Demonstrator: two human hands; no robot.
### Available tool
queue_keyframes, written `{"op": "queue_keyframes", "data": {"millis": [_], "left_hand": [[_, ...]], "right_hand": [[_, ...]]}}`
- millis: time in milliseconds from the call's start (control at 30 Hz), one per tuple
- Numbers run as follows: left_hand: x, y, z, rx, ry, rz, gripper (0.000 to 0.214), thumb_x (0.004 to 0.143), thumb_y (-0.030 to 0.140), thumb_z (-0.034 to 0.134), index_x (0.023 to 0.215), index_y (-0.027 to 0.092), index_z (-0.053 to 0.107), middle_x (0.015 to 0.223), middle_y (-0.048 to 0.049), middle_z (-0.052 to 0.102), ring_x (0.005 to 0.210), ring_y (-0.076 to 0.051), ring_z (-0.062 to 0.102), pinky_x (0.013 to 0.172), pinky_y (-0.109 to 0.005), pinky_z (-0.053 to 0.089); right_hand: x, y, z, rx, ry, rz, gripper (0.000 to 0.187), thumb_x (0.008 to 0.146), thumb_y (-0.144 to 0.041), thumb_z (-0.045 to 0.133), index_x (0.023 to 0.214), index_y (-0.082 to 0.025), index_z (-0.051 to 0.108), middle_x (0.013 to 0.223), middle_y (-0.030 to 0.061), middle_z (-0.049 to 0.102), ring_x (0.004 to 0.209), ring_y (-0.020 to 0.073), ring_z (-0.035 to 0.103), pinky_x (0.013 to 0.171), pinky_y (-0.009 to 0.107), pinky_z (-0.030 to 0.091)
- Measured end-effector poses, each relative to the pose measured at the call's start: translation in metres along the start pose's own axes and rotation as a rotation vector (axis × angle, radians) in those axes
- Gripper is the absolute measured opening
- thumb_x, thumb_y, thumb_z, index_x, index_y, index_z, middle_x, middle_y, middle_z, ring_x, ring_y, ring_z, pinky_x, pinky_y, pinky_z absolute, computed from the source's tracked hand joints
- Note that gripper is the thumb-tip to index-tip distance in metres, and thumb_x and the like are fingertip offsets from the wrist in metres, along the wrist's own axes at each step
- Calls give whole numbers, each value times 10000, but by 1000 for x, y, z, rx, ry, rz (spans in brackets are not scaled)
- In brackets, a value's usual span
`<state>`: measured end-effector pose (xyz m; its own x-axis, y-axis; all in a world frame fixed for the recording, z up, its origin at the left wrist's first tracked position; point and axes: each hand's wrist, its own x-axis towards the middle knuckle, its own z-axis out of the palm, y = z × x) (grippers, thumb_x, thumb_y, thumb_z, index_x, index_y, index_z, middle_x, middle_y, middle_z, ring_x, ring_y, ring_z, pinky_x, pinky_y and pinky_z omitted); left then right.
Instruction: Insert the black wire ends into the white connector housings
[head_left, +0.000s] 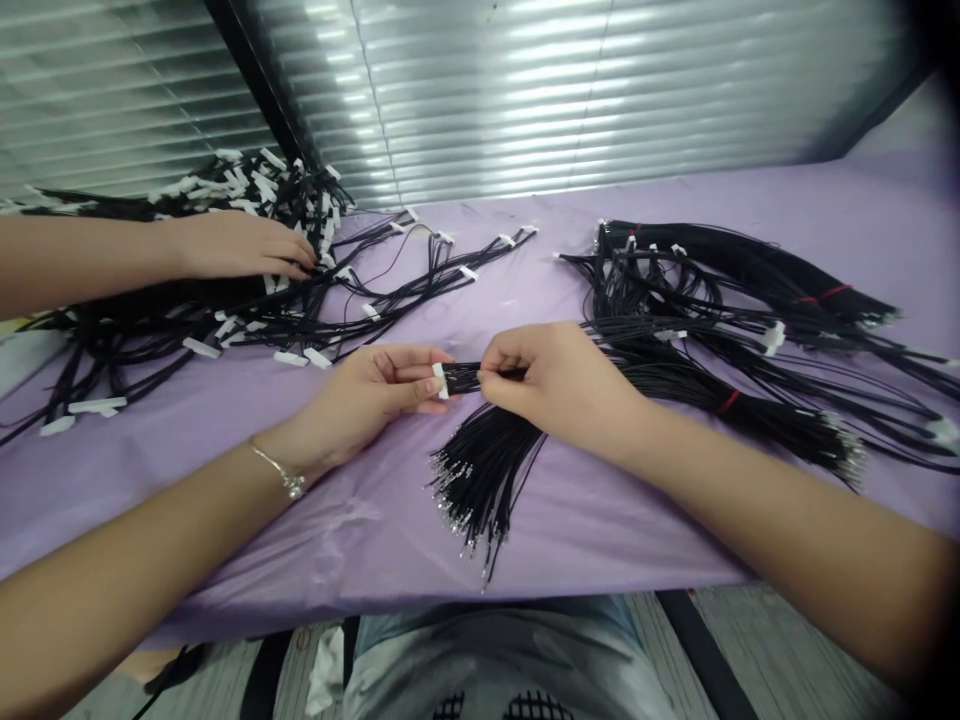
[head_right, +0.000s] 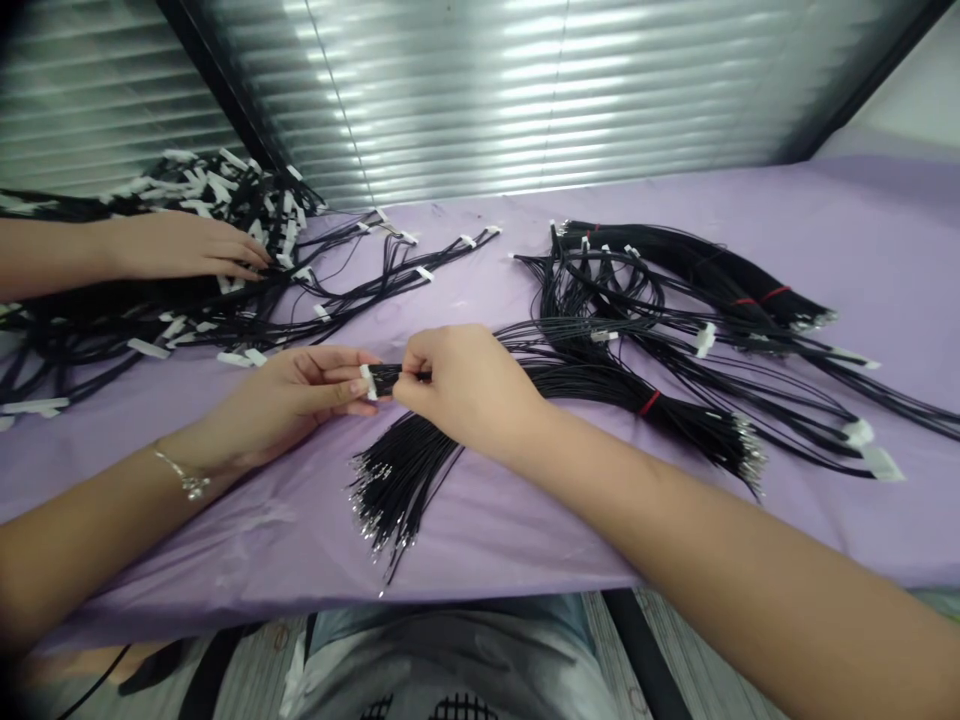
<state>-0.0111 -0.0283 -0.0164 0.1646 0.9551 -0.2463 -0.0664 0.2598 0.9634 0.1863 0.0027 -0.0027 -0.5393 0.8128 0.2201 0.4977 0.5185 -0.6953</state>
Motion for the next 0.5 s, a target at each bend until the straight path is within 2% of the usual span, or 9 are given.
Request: {"op": "queue_keyframes", "data": {"millis": [133,333,500], "left_hand": [[0,0,0,-5,7,7,238,687,135,765,921,146,722,814,-20,690,751,-106,646,708,-204,567],[1,-2,-1,7,-20,10,239,692,130,762,927,143,720,818,-20,690,747,-100,644,703,-197,568],[1,0,-2,6,-23,13,240,694,127,758,930,128,713,835,-26,690,759,-102,642,698,-188,560]], "right_hand": [[-1,1,-1,-7,-11,-59,131,717,-176,525,649,-149,633,606,-20,573,546,68,457,547,220,307],[-2,1,0,11,9,4,129,721,-190,528,651,-150,628,574,-28,561,524,68,450,516,218,302],[-1,3,1,32,36,-20,122,714,-188,536,630,-151,615,566,-36,562,525,62,453,514,211,304]]}}
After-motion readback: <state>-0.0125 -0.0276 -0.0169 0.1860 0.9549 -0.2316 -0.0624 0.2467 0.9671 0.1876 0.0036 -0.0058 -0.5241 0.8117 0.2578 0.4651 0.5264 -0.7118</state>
